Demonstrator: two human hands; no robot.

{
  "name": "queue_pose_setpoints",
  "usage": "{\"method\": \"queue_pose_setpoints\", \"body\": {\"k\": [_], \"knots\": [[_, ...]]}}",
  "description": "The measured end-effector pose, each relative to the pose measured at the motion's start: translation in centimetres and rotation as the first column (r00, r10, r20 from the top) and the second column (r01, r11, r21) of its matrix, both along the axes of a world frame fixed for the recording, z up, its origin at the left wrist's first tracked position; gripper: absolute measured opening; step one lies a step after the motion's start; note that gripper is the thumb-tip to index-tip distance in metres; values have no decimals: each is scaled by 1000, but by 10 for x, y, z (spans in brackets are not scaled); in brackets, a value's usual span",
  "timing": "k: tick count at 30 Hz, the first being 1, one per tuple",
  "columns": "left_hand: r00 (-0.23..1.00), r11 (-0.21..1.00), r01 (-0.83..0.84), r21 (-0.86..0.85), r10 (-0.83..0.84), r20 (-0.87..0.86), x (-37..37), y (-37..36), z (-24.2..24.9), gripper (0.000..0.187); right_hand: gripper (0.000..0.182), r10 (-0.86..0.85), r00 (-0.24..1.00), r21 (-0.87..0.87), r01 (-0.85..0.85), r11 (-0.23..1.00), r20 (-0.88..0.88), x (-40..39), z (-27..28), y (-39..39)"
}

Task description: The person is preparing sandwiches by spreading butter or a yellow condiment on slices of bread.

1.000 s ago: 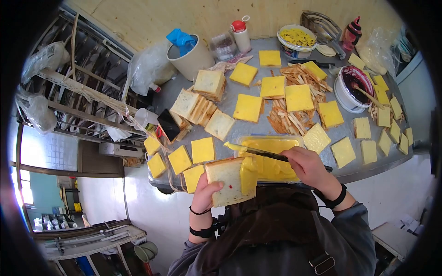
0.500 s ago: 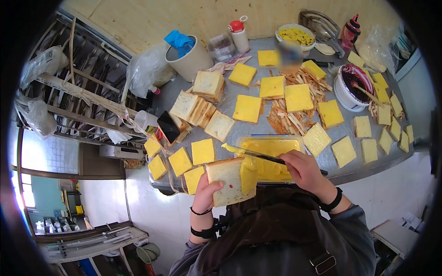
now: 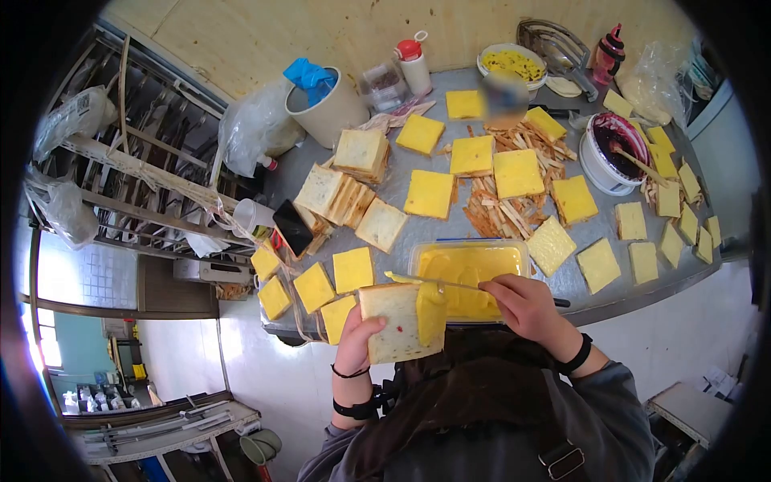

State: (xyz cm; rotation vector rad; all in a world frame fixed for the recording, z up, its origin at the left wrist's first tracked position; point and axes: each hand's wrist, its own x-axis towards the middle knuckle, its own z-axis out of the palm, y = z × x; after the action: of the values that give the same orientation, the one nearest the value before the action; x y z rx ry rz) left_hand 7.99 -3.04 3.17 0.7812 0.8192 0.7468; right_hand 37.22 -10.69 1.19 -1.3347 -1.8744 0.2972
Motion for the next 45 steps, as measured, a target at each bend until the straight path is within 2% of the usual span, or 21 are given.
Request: {"method": "queue_pose_setpoints", "body": {"k": [4,8,11,20,31,34,37,40,43,45], "knots": [[995,998,-13,-69,20,102,-6,3,-11,52,38,15,997,63,-20,998,78,1,-5,-2],[973,984,-21,-176,60,222,-11,5,-27,49,36,-10,973,135,-22,991,232,5,-4,-5],[953,950,-90,-300,170,253,-16,5,-38,47,37,-13,954,176,-42,984,301,7,-5,-7],[943,969,-74,-236,145,301,-18,6,-39,48,37,46,947,135,-94,986,319,9,-5,-9],[907,934,-263,-242,325,268,-3,14,-31,49,38,138,936,95,-177,980,325,12,2,-10],[876,907,-332,-261,398,271,3,15,-33,48,37,175,939,47,-197,979,295,13,1,-11],[870,894,-352,-276,421,257,1,16,-38,47,37,156,983,70,-163,984,99,14,-3,-7],[879,895,-313,-317,400,261,3,13,-38,48,37,57,990,51,-51,997,-126,7,-3,2],[888,889,-327,-321,406,218,10,7,-33,49,39,58,987,40,-52,998,-149,-1,1,9],[884,889,-329,-319,408,226,11,6,-32,49,41,105,994,40,-104,994,-32,-2,-2,10]]}}
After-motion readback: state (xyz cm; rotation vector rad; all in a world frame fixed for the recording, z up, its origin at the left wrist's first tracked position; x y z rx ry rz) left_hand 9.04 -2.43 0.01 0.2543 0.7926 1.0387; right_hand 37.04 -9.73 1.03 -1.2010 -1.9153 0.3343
